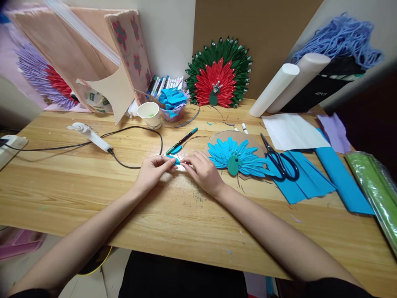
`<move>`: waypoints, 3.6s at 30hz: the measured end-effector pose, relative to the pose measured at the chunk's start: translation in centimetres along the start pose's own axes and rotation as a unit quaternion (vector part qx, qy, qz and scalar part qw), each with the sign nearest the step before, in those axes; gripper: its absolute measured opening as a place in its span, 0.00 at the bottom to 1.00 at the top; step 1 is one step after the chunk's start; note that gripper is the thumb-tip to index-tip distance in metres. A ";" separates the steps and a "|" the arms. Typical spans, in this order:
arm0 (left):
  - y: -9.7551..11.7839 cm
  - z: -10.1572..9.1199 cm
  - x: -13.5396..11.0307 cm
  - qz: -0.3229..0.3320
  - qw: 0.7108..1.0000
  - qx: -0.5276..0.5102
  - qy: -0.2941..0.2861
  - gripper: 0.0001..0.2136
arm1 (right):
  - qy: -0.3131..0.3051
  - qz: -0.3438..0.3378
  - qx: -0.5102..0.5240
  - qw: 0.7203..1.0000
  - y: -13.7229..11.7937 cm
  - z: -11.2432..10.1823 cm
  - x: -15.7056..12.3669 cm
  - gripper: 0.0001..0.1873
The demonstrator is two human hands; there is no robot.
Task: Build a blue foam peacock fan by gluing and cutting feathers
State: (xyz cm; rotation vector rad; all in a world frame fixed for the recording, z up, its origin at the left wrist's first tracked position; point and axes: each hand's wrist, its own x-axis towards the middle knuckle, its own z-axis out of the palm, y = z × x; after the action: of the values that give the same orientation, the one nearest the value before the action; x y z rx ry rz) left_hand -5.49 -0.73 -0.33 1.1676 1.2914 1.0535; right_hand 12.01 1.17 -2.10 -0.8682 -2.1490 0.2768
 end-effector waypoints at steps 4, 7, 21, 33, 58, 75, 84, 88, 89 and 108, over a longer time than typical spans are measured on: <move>0.4 -0.2 0.1 -0.005 1.000 -0.007 0.022 0.11 | 0.018 0.009 0.008 1.000 -0.1 -0.2 0.1 0.04; 0.4 -0.3 0.1 -0.003 1.000 -0.008 0.026 0.11 | 0.032 0.009 0.017 0.999 -0.1 -0.3 0.1 0.03; -0.1 0.1 -0.3 0.010 1.000 0.009 -0.013 0.11 | 0.006 -0.022 0.006 1.000 0.0 0.1 0.0 0.01; -0.2 0.0 -0.2 0.019 0.999 0.040 -0.007 0.12 | -0.028 -0.017 -0.025 0.999 0.0 0.2 0.2 0.02; 0.1 -0.8 -0.1 0.021 0.997 0.070 -0.009 0.11 | -0.003 -0.023 -0.022 0.999 0.0 0.1 0.0 0.01; 1.6 -2.0 0.0 0.048 0.994 0.063 -0.074 0.10 | -0.006 -0.027 -0.019 0.999 -0.1 0.0 -0.1 0.02; 1.2 -1.8 -0.4 0.137 0.972 0.170 -0.083 0.07 | -0.008 -0.054 -0.035 0.998 -0.3 -0.1 0.0 0.01; 1.3 -1.9 -0.4 0.163 0.960 0.211 -0.084 0.05 | -0.012 -0.069 -0.033 0.997 -0.4 -0.1 0.1 0.02; 1.4 -1.9 -0.4 0.167 0.957 0.221 -0.089 0.05 | -0.017 -0.071 -0.031 0.997 -0.4 -0.2 0.1 0.03; 1.2 -2.4 -0.1 0.240 0.896 0.350 -0.129 0.03 | -0.035 -0.081 -0.040 0.995 -0.4 0.0 0.0 0.03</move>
State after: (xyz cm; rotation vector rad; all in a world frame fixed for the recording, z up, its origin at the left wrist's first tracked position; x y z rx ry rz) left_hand -7.85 -0.53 0.97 2.1841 1.2248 0.7250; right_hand 11.85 0.88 -1.97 -0.7320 -2.2940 0.1407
